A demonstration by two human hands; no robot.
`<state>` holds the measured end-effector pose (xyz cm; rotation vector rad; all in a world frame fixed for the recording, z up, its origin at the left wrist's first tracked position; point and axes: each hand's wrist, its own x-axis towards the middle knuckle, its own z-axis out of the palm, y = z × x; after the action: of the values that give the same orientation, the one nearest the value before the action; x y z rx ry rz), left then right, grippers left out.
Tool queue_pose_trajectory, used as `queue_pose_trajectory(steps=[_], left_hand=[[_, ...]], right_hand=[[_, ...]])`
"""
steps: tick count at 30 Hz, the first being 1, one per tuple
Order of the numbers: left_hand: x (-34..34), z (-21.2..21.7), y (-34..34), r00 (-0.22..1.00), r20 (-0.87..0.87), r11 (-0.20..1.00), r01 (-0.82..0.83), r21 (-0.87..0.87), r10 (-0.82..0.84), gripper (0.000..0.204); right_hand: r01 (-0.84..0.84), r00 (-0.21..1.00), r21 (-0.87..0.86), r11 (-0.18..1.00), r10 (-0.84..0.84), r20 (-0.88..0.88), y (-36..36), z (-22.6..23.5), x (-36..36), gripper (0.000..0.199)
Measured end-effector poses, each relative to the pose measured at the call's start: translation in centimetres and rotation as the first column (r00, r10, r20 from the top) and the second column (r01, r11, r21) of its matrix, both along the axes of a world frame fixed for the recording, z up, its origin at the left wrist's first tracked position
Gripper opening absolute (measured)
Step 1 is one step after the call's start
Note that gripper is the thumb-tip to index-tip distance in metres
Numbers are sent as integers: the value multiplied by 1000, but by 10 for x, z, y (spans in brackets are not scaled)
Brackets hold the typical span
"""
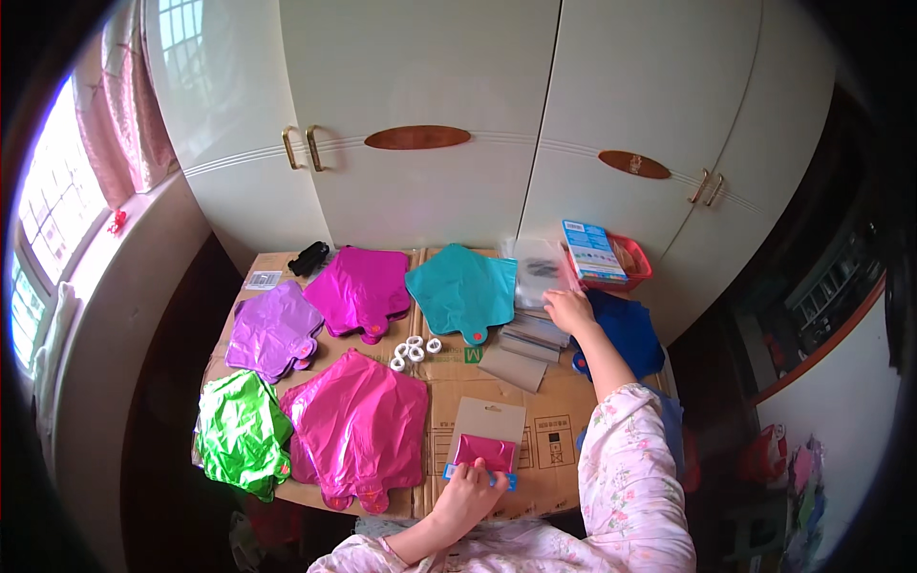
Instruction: Fold colored fabric pieces and insert them into clear plastic packaging bags with cardboard backing.
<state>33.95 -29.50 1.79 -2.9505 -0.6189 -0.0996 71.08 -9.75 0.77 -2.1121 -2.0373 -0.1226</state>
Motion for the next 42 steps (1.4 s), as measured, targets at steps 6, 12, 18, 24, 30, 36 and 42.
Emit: queue_pose_trajectory(steps=[6,12,18,24,30,36,42], left_hand=[[0,0,1,999,38,999,-4,36,3,31],[1,-4,3,994,112,996,9,84,-18,25],[-1,-13,8,983,182,998,0,55,-10,23],[-3,-13,17,936,338,995,-91,-29,95,26],[-12,-11,22,909,375,979,-136,-150,184,31],[-32,-11,18,932,356,997,-51,-62,69,38],[-42,-15,16,912,406,997,-25,-77,54,41]], right_hand=[[232,964,133,964,-210,-161,-5,17,-18,17],[173,969,581,795,-33,-244,-31,36,-26,7],[-197,974,521,830,225,10,-147,47,-116,9],[-38,961,260,965,106,-255,-211,-5,-155,9],[-8,918,144,990,64,-392,-228,-16,-158,23],[-132,990,212,968,138,-10,-231,-9,-137,28],[-131,991,220,967,126,40,-234,-27,-133,20]])
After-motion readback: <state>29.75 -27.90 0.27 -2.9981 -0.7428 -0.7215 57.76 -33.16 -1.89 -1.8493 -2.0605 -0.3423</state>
